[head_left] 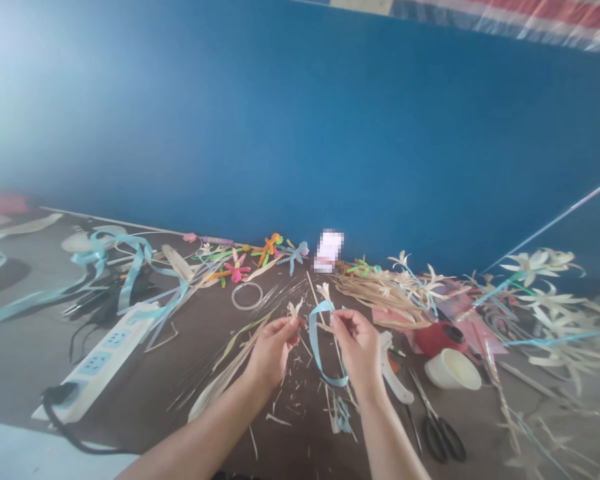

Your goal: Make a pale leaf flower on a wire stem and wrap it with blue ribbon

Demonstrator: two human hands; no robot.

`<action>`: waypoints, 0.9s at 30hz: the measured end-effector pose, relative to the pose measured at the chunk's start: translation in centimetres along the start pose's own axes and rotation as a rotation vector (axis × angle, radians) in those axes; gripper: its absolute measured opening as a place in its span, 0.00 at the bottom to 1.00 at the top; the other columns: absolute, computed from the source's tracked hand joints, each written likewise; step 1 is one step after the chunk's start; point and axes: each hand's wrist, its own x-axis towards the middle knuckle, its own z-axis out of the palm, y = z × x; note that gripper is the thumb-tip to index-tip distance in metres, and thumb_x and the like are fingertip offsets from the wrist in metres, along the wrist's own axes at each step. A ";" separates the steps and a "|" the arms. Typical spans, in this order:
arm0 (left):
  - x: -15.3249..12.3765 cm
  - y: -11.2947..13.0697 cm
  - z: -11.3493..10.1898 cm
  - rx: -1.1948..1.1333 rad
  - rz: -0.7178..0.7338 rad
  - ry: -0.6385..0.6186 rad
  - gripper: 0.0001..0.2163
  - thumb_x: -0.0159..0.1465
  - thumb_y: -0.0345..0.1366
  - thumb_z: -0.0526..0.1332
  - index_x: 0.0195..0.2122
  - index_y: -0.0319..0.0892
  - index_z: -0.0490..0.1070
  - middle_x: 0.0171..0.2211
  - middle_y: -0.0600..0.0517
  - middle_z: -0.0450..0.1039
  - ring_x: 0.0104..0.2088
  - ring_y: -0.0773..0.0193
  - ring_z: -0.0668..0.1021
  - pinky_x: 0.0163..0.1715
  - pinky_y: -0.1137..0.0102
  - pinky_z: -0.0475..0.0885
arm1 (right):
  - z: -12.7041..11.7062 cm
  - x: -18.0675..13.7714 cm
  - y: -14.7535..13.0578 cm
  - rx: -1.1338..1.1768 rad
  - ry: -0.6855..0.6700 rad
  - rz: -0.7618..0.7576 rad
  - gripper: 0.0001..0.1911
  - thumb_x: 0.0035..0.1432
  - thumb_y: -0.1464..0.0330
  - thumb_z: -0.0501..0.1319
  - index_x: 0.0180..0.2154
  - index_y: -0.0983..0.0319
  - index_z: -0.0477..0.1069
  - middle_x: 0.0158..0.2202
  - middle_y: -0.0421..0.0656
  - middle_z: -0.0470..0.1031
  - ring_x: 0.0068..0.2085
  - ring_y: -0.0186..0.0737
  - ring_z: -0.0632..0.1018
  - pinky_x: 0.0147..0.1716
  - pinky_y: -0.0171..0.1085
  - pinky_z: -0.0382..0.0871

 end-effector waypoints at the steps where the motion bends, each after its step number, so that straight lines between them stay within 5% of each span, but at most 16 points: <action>1: 0.0 0.0 0.0 -0.005 0.002 0.005 0.07 0.46 0.37 0.68 0.24 0.40 0.75 0.27 0.51 0.75 0.30 0.66 0.73 0.29 0.73 0.63 | 0.2 -0.2 0.0 0.000 -0.006 0.001 0.10 0.51 0.62 0.59 0.31 0.63 0.70 0.25 0.41 0.74 0.26 0.37 0.74 0.26 0.34 0.67; 10: 0.4 -0.2 -0.2 0.215 0.066 -0.016 0.10 0.47 0.41 0.67 0.25 0.38 0.75 0.15 0.56 0.65 0.17 0.74 0.63 0.19 0.77 0.57 | 1.1 -1.1 0.7 0.012 -0.004 0.022 0.11 0.52 0.62 0.58 0.32 0.63 0.70 0.27 0.43 0.75 0.27 0.37 0.74 0.27 0.34 0.68; 17: 1.7 0.2 -2.5 0.621 0.115 -0.008 0.17 0.49 0.48 0.63 0.29 0.38 0.76 0.14 0.54 0.67 0.13 0.72 0.62 0.15 0.75 0.52 | -3.5 0.7 -0.4 0.267 0.346 -0.025 0.11 0.49 0.64 0.62 0.34 0.64 0.69 0.23 0.39 0.70 0.21 0.30 0.67 0.20 0.31 0.62; 22: 3.7 0.7 -2.7 0.979 0.275 -0.073 0.14 0.51 0.46 0.61 0.28 0.40 0.78 0.11 0.55 0.66 0.13 0.68 0.64 0.18 0.73 0.55 | -5.1 0.8 -1.2 0.401 0.381 -0.077 0.07 0.50 0.67 0.63 0.32 0.63 0.69 0.24 0.38 0.70 0.20 0.28 0.66 0.20 0.30 0.59; 27: 6.0 0.5 -2.1 1.126 0.387 -0.129 0.06 0.49 0.40 0.64 0.23 0.44 0.78 0.19 0.49 0.74 0.22 0.61 0.72 0.28 0.71 0.59 | -4.0 0.2 -0.1 0.374 0.363 -0.037 0.09 0.49 0.66 0.63 0.32 0.63 0.70 0.25 0.39 0.70 0.19 0.28 0.65 0.17 0.30 0.57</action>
